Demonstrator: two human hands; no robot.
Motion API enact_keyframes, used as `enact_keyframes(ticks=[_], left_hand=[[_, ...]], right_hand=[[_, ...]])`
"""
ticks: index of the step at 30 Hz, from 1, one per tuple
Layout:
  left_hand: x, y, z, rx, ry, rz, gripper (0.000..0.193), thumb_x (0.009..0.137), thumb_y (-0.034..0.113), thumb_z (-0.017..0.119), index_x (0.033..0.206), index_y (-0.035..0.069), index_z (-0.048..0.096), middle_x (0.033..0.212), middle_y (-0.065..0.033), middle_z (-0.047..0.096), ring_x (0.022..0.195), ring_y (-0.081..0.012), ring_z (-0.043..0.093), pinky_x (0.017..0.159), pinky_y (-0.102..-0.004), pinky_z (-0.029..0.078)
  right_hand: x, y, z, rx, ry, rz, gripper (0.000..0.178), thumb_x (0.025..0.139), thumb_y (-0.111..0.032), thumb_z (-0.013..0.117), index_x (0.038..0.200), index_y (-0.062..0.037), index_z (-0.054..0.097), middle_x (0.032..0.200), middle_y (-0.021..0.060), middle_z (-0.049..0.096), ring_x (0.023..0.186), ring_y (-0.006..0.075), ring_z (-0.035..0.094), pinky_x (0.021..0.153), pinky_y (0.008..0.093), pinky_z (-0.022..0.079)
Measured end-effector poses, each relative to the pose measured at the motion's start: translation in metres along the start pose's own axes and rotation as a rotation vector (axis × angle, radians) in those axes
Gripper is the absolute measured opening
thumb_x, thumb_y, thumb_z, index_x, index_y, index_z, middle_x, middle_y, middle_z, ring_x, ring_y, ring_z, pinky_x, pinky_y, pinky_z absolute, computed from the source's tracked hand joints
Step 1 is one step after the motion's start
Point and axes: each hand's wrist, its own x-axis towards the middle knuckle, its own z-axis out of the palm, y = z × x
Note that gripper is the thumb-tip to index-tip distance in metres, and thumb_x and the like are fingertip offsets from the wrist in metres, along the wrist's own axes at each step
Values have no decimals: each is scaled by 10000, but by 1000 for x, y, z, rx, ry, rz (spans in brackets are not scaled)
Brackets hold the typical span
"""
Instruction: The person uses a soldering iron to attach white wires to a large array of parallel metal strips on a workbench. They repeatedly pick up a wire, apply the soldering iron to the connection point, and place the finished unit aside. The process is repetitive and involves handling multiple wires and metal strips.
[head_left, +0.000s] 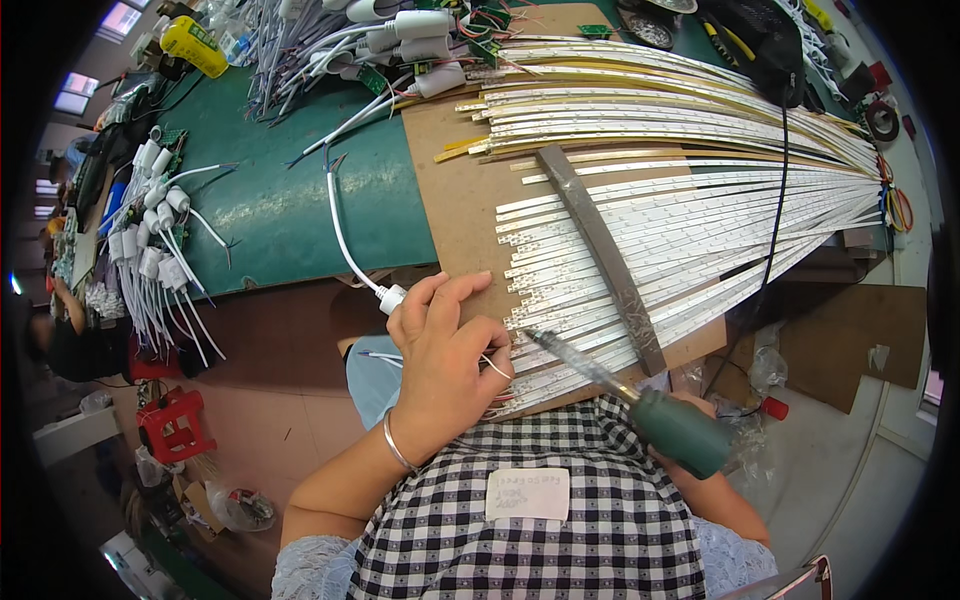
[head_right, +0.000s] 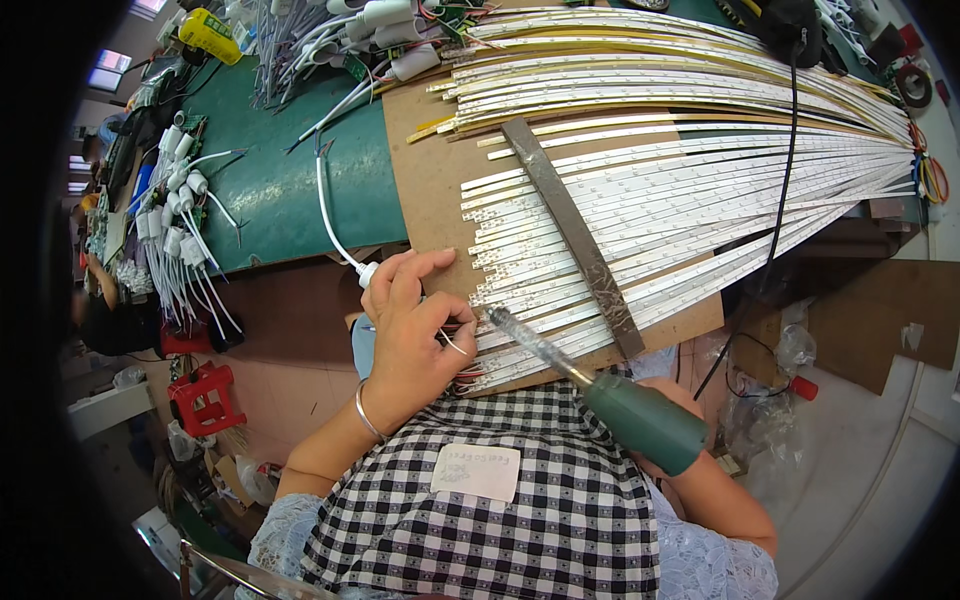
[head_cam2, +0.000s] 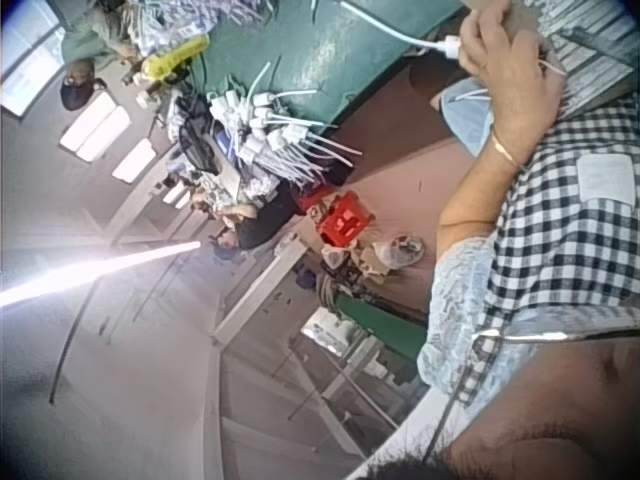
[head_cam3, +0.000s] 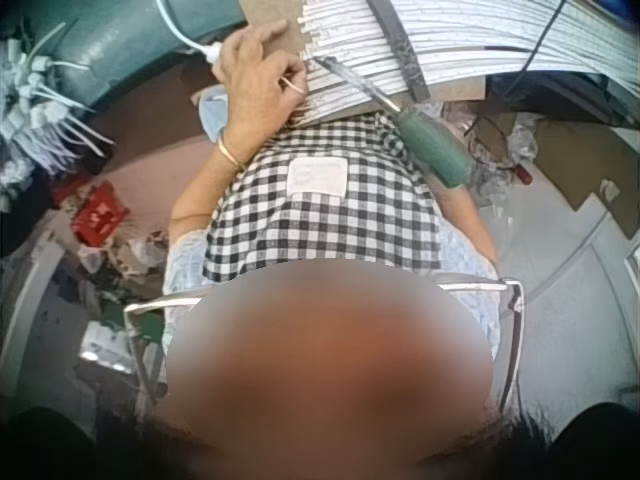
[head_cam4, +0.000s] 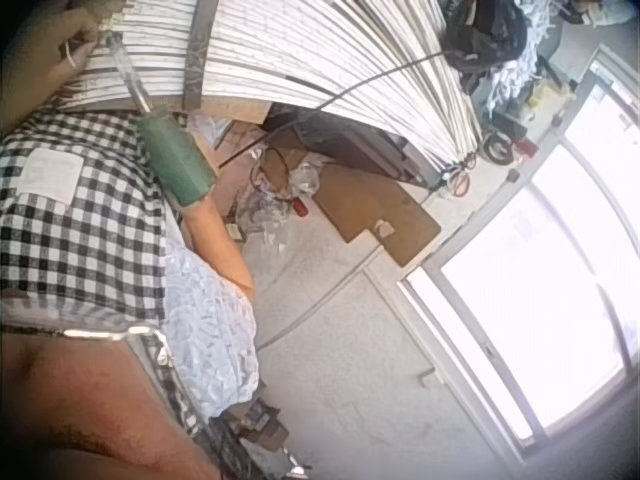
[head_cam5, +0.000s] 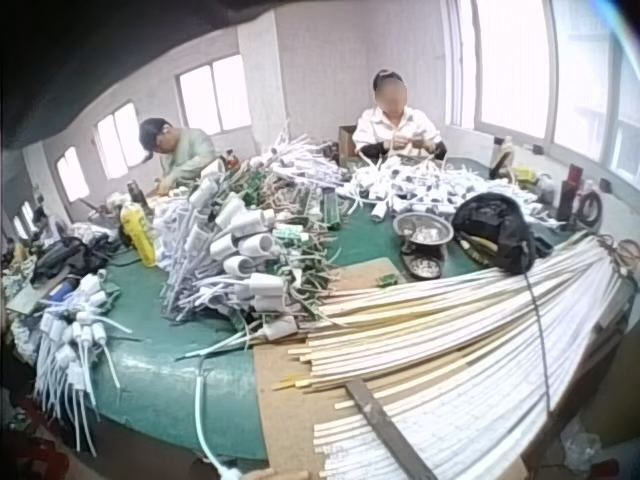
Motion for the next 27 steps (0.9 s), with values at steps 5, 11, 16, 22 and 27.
enact_keyframes(ticks=[5, 11, 16, 22, 27], left_hand=[[0, 1, 1, 19, -5, 16, 129, 654, 81, 719, 752, 116, 642, 1332, -65, 511, 1260, -373, 371, 1043, -476, 230], [0, 1, 1, 38, 8, 23, 120, 660, 87, 715, 754, 116, 647, 1328, -68, 514, 1258, -376, 374, 1048, -477, 239], [1, 3, 0, 45, 12, 33, 140, 655, 103, 733, 754, 144, 643, 1312, -55, 514, 1265, -353, 371, 1011, -502, 238], [0, 5, 0, 122, 25, 62, 145, 659, 106, 735, 762, 144, 642, 1314, -49, 517, 1265, -340, 378, 987, -510, 251], [0, 6, -2, 164, 27, 86, 157, 654, 106, 735, 773, 146, 643, 1307, -40, 526, 1258, -331, 394, 989, -497, 257]], right_hand=[[5, 0, 8, 510, 117, 82, 312, 922, -239, 612, 1101, 16, 612, 946, 80, 689, 859, 168, 658, 801, 310, 529], [41, -20, 30, 965, 132, 226, 742, 870, -335, 675, 1448, -50, 309, 1359, 160, 475, 1175, 265, 546, 1025, 521, 459], [79, -22, 58, 1213, 178, 106, 773, 837, -298, 709, 1456, -81, 299, 1443, 149, 378, 1368, 258, 355, 1113, 615, 332], [81, -12, 66, 1159, 146, 38, 786, 850, -283, 668, 1484, -80, 250, 1506, 123, 284, 1422, 232, 270, 1152, 625, 240], [81, -13, 66, 1146, 126, 44, 780, 854, -283, 655, 1486, -75, 248, 1510, 122, 276, 1421, 247, 272, 1159, 617, 227]])
